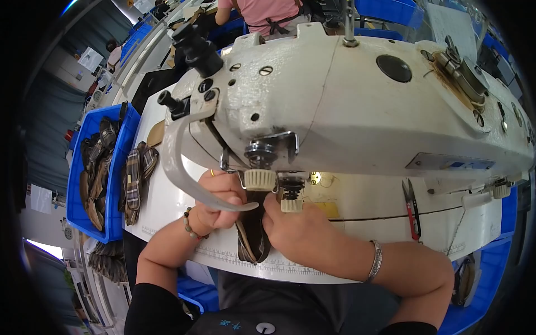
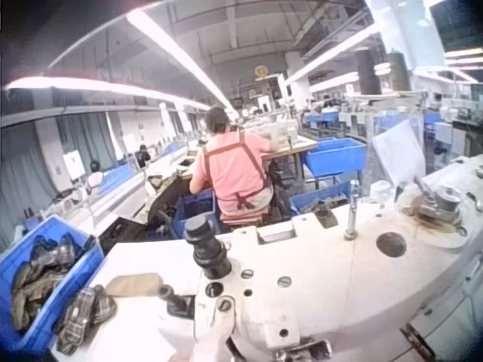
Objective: Sewing fabric pieces to a sole using an industrial sewing machine.
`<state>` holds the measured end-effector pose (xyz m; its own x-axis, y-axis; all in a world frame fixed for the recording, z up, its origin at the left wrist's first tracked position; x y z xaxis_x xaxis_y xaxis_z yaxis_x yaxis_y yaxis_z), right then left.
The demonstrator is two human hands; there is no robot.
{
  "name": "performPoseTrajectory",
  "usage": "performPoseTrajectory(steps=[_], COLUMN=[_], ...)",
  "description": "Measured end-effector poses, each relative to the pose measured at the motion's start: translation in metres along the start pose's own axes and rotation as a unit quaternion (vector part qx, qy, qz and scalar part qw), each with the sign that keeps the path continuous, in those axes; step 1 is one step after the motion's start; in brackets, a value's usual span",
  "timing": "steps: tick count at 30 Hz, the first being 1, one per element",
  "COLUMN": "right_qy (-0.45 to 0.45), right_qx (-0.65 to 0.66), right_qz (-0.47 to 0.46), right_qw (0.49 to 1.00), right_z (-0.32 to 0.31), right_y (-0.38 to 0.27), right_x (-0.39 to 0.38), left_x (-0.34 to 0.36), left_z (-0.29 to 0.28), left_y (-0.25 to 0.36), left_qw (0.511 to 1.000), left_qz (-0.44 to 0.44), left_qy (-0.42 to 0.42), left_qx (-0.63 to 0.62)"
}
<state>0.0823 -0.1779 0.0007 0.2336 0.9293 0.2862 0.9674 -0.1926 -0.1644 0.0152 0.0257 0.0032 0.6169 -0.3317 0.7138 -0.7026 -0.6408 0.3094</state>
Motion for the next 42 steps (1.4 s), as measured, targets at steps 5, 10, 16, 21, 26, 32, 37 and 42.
performPoseTrajectory(steps=[5, 10, 16, 21, 26, 32, 37, 42], right_qy=[0.058, 0.032, 0.038, 0.118, 0.207, 0.212, 0.073, 0.041], right_qx=[-0.093, -0.122, -0.070, -0.084, -0.107, -0.081, -0.057, -0.080], right_qz=[-0.033, -0.021, 0.001, 0.011, 0.005, -0.026, -0.023, -0.034], right_qw=[0.993, 0.992, 0.997, 0.989, 0.972, 0.973, 0.995, 0.995], right_z=[0.003, 0.009, 0.003, 0.003, 0.002, 0.002, -0.013, -0.005], right_y=[-0.003, -0.010, -0.010, 0.002, 0.015, 0.013, -0.002, -0.010], right_x=[-0.004, -0.010, -0.007, 0.000, 0.010, 0.007, -0.003, -0.010], left_x=[0.003, 0.024, 0.014, 0.007, 0.012, 0.012, 0.011, 0.013], left_z=[-0.003, -0.001, 0.009, 0.014, 0.014, 0.017, 0.015, 0.011], left_y=[0.002, 0.029, 0.026, 0.020, 0.022, 0.023, 0.021, 0.024], left_qw=[0.980, 0.956, 0.959, 0.972, 0.974, 0.974, 0.974, 0.971], left_qz=[-0.149, -0.053, 0.002, -0.134, -0.101, -0.043, -0.077, -0.117], left_qy=[-0.089, -0.143, -0.163, -0.138, -0.140, -0.147, -0.134, -0.162], left_qx=[0.097, 0.249, 0.230, 0.132, 0.147, 0.170, 0.168, 0.128])
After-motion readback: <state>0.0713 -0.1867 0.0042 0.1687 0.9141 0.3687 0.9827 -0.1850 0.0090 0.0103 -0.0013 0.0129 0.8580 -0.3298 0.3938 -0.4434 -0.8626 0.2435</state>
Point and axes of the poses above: each hand's wrist, its own x-axis towards the middle knuckle, its own z-axis out of the palm, y = z × x, the point moved 1 cm from there along x, towards the middle knuckle, and after that the axes turned 10 degrees about z, right-handed, at the moved point
